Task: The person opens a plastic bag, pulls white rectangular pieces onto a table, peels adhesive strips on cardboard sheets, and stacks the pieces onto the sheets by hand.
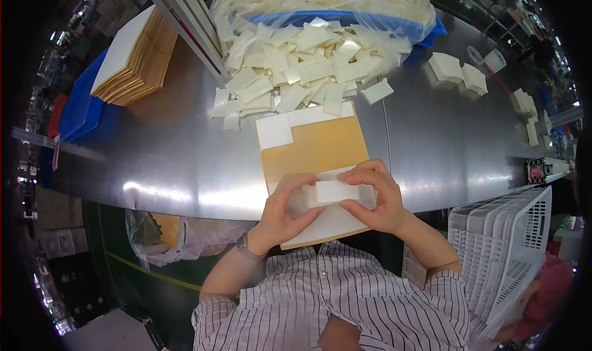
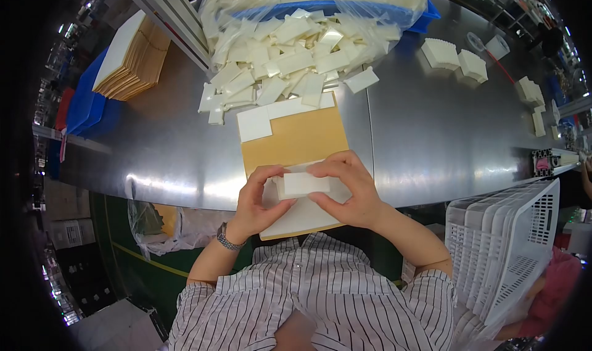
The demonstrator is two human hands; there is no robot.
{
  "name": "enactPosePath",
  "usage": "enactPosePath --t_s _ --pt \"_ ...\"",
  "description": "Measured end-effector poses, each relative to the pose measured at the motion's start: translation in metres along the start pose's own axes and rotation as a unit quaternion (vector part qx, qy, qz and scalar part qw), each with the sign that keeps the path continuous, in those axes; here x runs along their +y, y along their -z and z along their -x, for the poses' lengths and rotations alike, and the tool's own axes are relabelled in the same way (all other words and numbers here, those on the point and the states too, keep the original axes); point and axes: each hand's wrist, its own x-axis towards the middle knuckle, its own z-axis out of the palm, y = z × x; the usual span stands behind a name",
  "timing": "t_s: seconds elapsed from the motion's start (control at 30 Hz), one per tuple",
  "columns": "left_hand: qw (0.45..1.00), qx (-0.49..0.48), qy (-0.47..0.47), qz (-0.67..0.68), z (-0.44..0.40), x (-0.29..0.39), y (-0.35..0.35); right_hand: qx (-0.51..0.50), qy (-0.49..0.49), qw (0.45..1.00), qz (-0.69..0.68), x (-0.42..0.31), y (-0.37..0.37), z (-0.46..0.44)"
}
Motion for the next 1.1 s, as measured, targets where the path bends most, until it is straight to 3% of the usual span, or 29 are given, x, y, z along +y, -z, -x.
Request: enactPosePath --t_s 0.9,1.1 --pt "0.998 -0.005 -0.059 -0.020 -0.006 0.002 0.005 -0.027 0.092 0.988 0.125 0.003 -0.008 -0.003" --pt "0.998 -0.006 -0.064 -0.009 -0.006 -0.001 0.004 -0.034 -0.043 0.997 0.049 0.007 0.002 0.003"
